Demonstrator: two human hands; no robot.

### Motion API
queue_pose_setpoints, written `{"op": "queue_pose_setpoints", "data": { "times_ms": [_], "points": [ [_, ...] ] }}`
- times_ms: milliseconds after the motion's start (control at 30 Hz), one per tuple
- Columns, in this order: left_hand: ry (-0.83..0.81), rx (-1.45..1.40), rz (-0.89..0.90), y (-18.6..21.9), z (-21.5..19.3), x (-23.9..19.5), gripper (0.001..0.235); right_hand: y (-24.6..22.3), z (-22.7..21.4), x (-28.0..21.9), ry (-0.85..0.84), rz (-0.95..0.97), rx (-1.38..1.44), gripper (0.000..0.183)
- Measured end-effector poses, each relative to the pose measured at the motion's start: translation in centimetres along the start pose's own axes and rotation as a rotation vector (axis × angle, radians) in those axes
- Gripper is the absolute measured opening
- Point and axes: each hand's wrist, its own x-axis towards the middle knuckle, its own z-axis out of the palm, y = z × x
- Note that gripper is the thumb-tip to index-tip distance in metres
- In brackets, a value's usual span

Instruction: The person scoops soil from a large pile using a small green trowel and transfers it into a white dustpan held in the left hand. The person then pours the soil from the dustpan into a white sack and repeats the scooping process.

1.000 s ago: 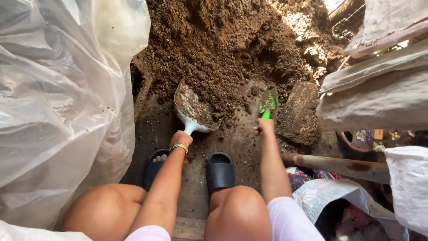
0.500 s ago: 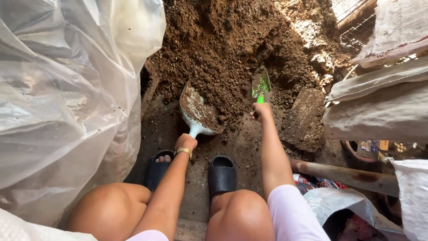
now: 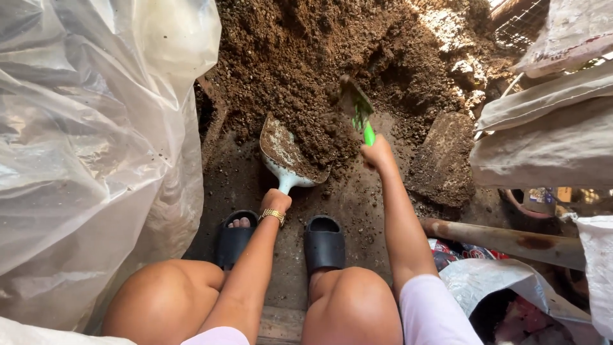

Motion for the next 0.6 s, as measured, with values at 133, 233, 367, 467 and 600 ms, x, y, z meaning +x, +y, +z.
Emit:
{"op": "queue_pose_setpoints", "data": {
  "times_ms": [133,233,367,467,600],
  "points": [
    [-0.009,0.005,0.003,-0.8,1.1,1.6,0.041,-1.9,3.5,2.1,-0.009,0.068,0.092,0.05],
    [0.012,-0.021,0.025,-1.0,1.6,2.2,0.042,-2.8,5.1,-3.2,-0.073,0.098,-0.012,0.058],
    [-0.013,-0.023,0.023,-1.3,1.7,2.3,0.045,-2.1,1.7,-7.6,-0.128,0.055,-0.262,0.058],
    [-0.006,-0.026,0.021,-1.2,1.9,2.2,0.045,-2.5,-0.8,-4.5,-0.086,0.007,-0.365,0.048],
    [0.037,-0.054,0.051,-1.3,2.1,2.1,0.043,-8.5,-2.1,-3.2,-0.026,-0.01,-0.14,0.049]
  ]
}}
